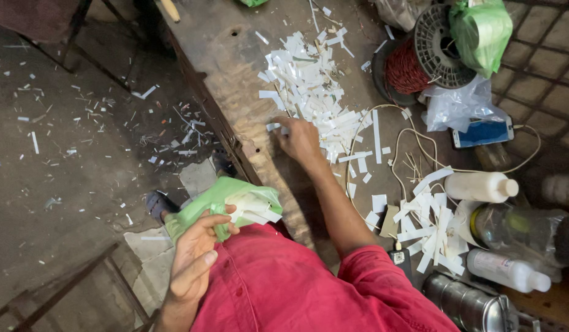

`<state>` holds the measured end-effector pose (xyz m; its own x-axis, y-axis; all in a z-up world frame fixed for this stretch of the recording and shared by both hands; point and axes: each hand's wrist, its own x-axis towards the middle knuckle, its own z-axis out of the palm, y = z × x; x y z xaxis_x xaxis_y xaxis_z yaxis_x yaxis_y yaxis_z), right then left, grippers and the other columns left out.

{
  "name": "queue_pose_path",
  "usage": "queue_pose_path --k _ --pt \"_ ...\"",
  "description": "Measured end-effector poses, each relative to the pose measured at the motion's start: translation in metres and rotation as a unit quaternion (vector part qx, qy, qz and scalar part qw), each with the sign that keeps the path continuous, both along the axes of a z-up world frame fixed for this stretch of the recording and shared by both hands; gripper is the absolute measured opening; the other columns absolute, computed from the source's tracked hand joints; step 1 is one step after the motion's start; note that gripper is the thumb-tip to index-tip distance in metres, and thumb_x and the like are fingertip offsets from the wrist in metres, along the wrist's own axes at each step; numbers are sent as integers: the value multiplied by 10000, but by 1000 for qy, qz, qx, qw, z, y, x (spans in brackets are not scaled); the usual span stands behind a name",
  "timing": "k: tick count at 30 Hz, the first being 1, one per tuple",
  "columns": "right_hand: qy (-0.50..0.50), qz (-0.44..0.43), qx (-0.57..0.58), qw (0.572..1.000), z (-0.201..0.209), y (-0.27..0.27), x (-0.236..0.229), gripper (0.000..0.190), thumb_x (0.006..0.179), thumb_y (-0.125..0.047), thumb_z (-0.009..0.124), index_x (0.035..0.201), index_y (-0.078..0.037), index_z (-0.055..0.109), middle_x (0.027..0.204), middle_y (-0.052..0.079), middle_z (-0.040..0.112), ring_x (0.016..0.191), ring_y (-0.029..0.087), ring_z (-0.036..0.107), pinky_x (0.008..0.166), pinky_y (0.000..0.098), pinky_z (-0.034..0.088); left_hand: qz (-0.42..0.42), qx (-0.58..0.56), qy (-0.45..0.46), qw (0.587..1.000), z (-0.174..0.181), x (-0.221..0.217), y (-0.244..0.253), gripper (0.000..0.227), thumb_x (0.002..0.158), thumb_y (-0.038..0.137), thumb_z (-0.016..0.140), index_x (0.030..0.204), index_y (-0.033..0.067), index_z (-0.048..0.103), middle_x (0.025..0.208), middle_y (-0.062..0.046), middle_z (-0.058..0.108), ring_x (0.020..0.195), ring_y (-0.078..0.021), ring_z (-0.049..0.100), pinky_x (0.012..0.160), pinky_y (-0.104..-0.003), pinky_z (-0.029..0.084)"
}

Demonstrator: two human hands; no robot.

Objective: The person picks up small white plastic strips from a table and places them into a green plastic bag. Another person works nearby, also handling the strips. The task involves repetitive sorting of the strips into the bag.

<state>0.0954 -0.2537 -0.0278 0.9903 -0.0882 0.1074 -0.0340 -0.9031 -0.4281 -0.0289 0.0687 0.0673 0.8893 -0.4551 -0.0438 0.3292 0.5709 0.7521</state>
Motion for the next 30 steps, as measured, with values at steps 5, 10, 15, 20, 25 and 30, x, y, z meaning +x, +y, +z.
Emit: queue_pose_path --k 5,10,15,20,25,30 --pt "62 -20 7 998 4 7 13 210 813 -207 781 1016 -152 771 836 162 744 789 404 704 685 497 542 -7 0 -4 1000 2 1 -2 664 803 239 660 1338 -140 556 1451 -289 523 1202 -327 556 1149 -460 368" --pt "115 -9 -12 993 -3 -6 20 226 807 -233 804 994 -119 750 863 187 734 831 414 703 744 499 546 -12 2 2 1000 1 -1 -3 670 789 229 656 1337 -140 547 1459 -289 521 1203 -332 556 1153 -457 358" --pt "98 30 380 919 -27 -35 11 143 886 -122 726 1015 -64 705 818 104 739 716 225 714 641 361 564 -2 6 -5 1000 0 -5 3 677 785 236 652 1342 -136 551 1459 -289 525 1205 -332 555 1157 -463 353" --pt "51 -34 659 750 -39 -45 -9 100 983 2 773 1054 -3 704 803 -11 625 650 47 506 572 209 377 -4 -4 13 1000 -3 -3 1 681 773 240 655 1333 -133 555 1463 -283 527 1200 -332 555 1148 -468 355" --pt "52 -109 648 752 -18 -23 -3 273 880 -37 742 1152 -29 725 778 17 702 614 65 544 559 216 418 -17 -3 5 1000 -1 -2 -3 683 777 250 659 1334 -134 566 1447 -283 537 1185 -332 560 1144 -466 362" --pt "45 -113 648 752 -19 -17 4 257 879 -11 746 1135 -31 723 787 2 677 637 69 556 560 216 418 -8 0 15 1000 -2 -1 -1 674 780 246 661 1328 -134 564 1445 -277 536 1182 -327 552 1143 -456 358"
